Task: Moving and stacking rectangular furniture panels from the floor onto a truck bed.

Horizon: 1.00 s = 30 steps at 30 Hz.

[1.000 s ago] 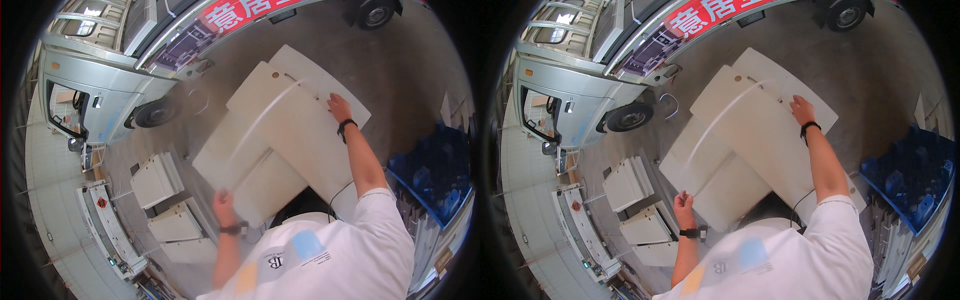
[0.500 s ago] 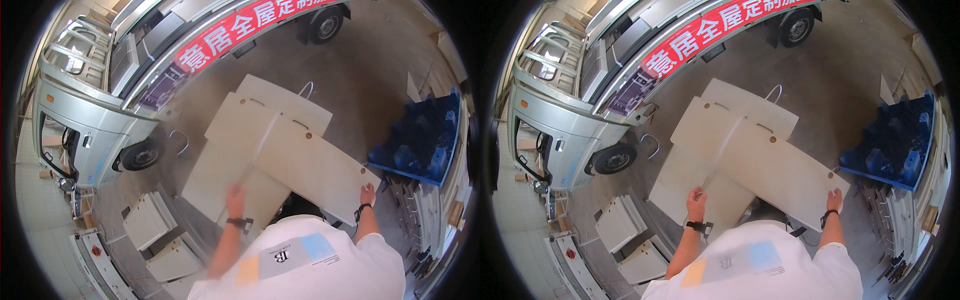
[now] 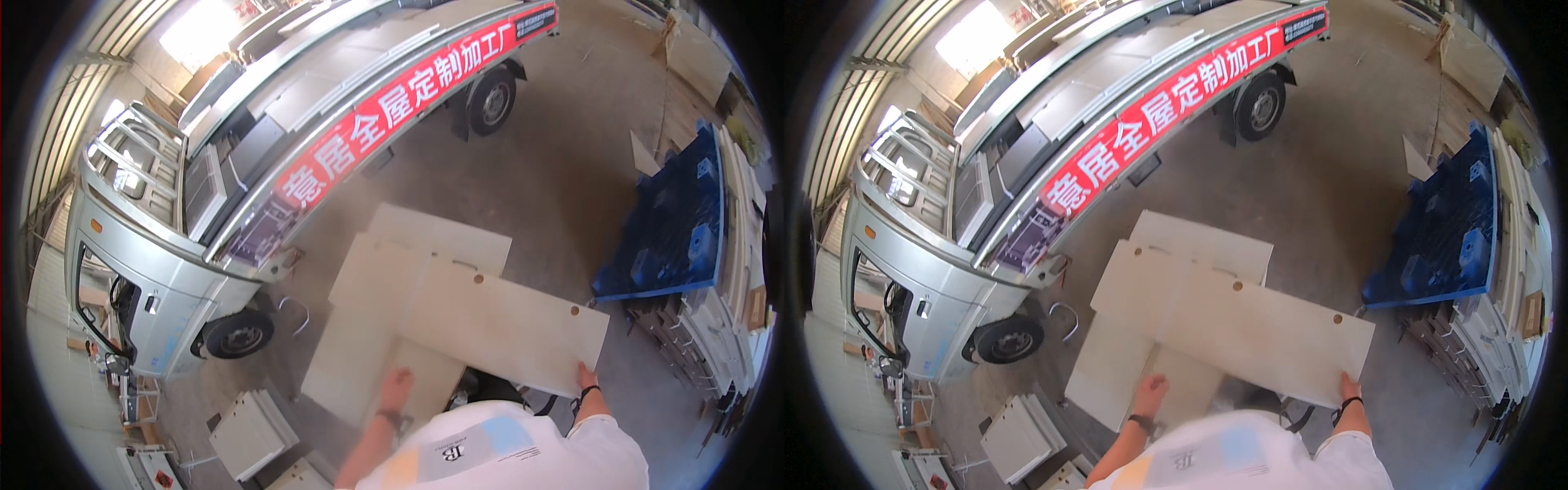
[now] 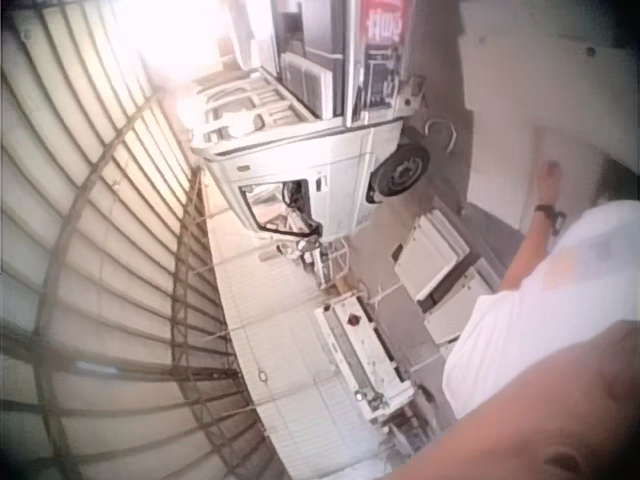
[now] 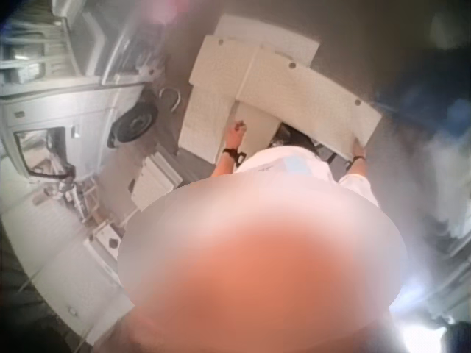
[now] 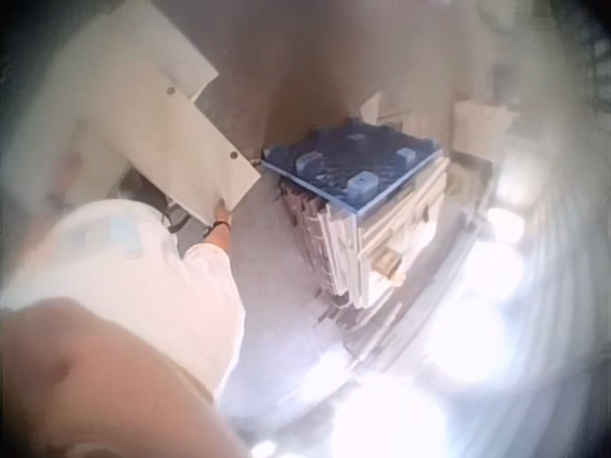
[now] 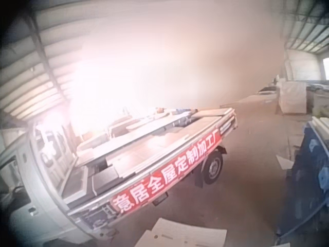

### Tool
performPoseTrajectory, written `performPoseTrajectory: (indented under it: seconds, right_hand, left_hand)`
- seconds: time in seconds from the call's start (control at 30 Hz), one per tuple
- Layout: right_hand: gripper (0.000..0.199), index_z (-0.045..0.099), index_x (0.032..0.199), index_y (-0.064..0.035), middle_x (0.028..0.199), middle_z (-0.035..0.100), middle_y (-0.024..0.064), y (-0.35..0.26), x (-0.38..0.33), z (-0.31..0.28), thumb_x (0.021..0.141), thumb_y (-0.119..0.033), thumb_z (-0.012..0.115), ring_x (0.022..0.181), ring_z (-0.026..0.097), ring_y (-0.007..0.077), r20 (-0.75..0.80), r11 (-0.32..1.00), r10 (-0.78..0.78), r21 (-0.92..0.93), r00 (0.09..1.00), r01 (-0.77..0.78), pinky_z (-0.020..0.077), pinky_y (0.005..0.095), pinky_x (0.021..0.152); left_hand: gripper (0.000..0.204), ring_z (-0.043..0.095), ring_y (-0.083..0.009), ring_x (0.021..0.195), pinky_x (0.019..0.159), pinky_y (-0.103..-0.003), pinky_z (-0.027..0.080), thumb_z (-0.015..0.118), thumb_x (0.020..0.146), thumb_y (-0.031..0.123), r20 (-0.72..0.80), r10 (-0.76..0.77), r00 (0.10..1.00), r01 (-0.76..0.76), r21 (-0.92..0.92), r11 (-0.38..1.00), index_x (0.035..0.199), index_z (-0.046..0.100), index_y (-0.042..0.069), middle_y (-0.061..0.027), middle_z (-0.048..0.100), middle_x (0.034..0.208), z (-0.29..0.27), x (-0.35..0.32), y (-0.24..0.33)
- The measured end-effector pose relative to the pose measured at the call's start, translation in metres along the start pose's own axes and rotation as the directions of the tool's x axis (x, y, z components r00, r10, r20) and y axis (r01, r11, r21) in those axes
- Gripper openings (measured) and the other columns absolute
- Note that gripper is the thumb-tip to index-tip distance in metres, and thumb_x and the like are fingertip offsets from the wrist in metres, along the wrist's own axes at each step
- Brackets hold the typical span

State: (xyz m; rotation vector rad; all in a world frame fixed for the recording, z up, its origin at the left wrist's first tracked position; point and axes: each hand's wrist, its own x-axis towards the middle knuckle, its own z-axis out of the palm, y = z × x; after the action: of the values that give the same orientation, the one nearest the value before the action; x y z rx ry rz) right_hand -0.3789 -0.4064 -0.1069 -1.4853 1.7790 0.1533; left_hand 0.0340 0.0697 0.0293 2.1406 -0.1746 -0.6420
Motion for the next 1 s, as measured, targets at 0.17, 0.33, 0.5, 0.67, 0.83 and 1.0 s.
performPoseTrajectory:
  seconds: [0.17,0.33,0.5,0.67,0.83,1.0]
  right_hand:
    - [0.100,0.054,0.133,0.0134,0.140,0.054,0.0301,-0.008,-0.001,-0.002,0.086,-0.075,0.053,0.133,0.051,0.0385,0.021,0.978,0.126,0.165,0.992,-0.128,0.0398,0.0398,0.110]
    - [0.108,0.051,0.134,0.0146,0.143,0.048,0.0333,-0.016,-0.002,0.001,0.084,-0.082,0.046,0.138,0.044,0.0412,-0.003,0.986,0.158,0.063,0.988,-0.157,0.0357,0.0405,0.113]
    - [0.110,0.047,0.139,0.0137,0.146,0.047,0.0305,-0.029,-0.002,-0.004,0.082,-0.080,0.055,0.140,0.042,0.0411,-0.104,0.988,0.155,0.022,0.982,-0.154,0.0328,0.0422,0.116]
    - [0.112,0.041,0.142,0.0153,0.149,0.043,0.0309,-0.038,-0.007,-0.014,0.080,-0.076,0.061,0.142,0.039,0.0403,0.012,0.981,0.166,0.098,0.986,-0.167,0.0316,0.0410,0.117]
    - [0.110,0.044,0.140,0.0155,0.147,0.045,0.0312,-0.034,-0.003,-0.015,0.080,-0.075,0.062,0.141,0.040,0.0397,-0.028,0.983,0.169,0.074,0.985,-0.166,0.0327,0.0407,0.116]
    - [0.106,0.050,0.137,0.0137,0.146,0.047,0.0311,-0.019,0.017,-0.013,0.081,-0.075,0.062,0.140,0.042,0.0397,0.033,0.975,0.212,0.059,0.977,-0.213,0.0339,0.0411,0.115]
  left_hand:
    - [0.037,0.065,-0.0382,0.109,0.096,-0.045,0.050,0.064,0.091,0.029,0.058,-0.014,0.998,0.009,0.088,0.996,0.115,0.071,0.002,-0.0210,0.070,0.114,-0.002,-0.006,-0.010]
    - [0.040,0.064,-0.0366,0.112,0.098,-0.045,0.049,0.064,0.091,0.034,0.076,0.014,0.997,-0.029,0.202,0.979,0.118,0.070,0.004,-0.0194,0.070,0.116,-0.006,-0.017,-0.016]
    - [0.042,0.062,-0.0346,0.118,0.102,-0.043,0.047,0.064,0.091,0.036,0.141,-0.083,0.987,0.045,0.251,0.967,0.119,0.070,0.006,-0.0188,0.067,0.123,-0.014,-0.034,-0.020]
    - [0.044,0.061,-0.0354,0.118,0.102,-0.044,0.047,0.062,0.092,0.039,0.183,-0.090,0.979,0.028,0.315,0.949,0.121,0.069,0.007,-0.0178,0.068,0.122,-0.018,-0.039,-0.039]
    - [0.038,0.067,-0.0304,0.107,0.094,-0.039,0.052,0.066,0.091,0.032,0.231,-0.061,0.971,-0.034,0.390,0.920,0.117,0.070,0.004,-0.0161,0.070,0.116,-0.019,-0.032,-0.075]
    - [0.035,0.072,-0.0238,0.084,0.080,-0.034,0.056,0.068,0.091,0.025,0.174,-0.022,0.984,-0.037,0.329,0.944,0.117,0.069,0.001,-0.0166,0.074,0.101,-0.015,-0.028,-0.096]
